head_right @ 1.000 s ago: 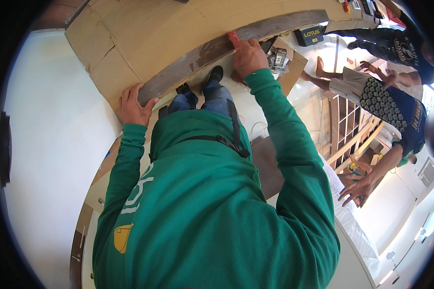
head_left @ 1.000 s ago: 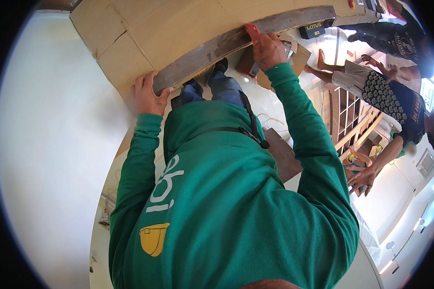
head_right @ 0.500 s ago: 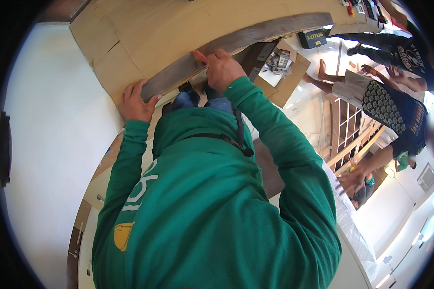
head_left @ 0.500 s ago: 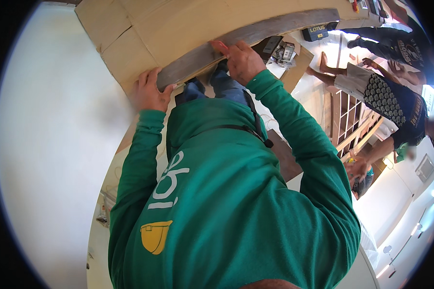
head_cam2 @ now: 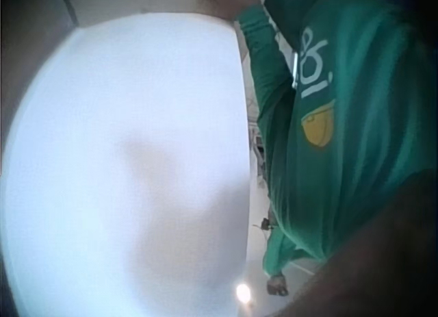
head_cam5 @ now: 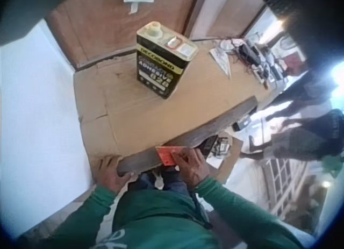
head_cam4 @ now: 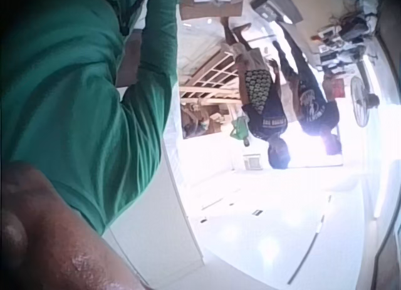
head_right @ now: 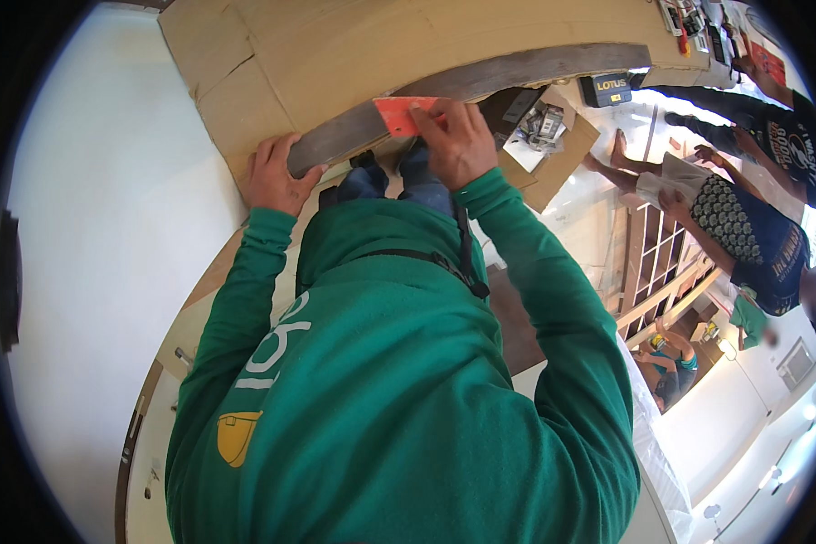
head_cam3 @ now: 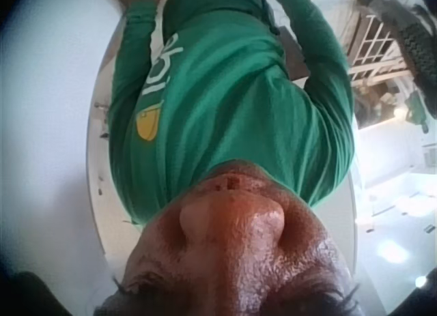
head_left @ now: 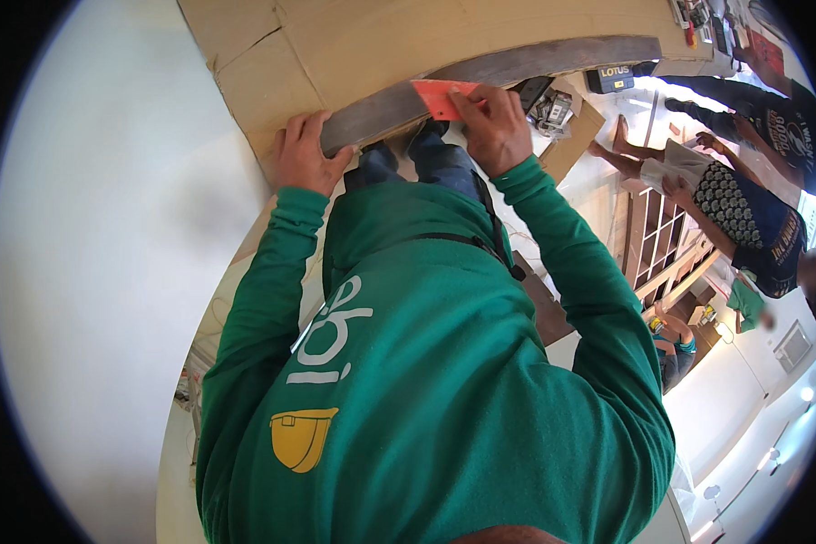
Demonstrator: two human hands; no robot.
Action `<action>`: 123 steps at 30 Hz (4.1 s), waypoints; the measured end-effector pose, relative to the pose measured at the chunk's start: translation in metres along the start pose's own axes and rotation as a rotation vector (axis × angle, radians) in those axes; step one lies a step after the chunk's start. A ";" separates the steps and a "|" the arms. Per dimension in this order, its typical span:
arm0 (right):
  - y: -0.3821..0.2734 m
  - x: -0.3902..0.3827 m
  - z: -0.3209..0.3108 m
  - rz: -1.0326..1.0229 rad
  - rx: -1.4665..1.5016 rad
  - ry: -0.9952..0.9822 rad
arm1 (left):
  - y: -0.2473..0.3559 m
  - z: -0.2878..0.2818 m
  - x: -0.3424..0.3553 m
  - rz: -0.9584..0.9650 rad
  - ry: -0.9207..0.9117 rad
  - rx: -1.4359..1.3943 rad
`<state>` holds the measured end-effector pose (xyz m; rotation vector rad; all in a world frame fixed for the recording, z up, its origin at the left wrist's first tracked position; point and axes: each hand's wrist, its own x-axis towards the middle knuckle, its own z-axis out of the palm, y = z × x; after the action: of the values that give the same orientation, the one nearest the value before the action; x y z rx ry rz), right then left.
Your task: The person applies a liquid finish to a long wooden plank using a red card-like applicator. They repeatedly pour finish from a metal can onto the plank and spread it along the surface, flipping the plank to treat both sides.
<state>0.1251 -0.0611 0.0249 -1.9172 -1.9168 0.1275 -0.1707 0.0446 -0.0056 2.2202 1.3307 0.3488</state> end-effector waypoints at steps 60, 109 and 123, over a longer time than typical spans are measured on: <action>-0.030 0.006 -0.029 0.341 -0.023 -0.102 | -0.034 -0.011 -0.022 -0.039 -0.048 -0.118; -0.094 0.022 0.053 0.307 0.221 -0.206 | -0.031 -0.009 -0.021 -0.151 -0.024 -0.202; -0.095 0.052 0.041 -0.115 0.219 -0.274 | -0.027 -0.008 -0.027 -0.224 0.014 -0.307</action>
<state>0.0239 -0.0050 0.0338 -1.7120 -2.0822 0.5670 -0.2080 0.0335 -0.0129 1.8014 1.4122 0.4524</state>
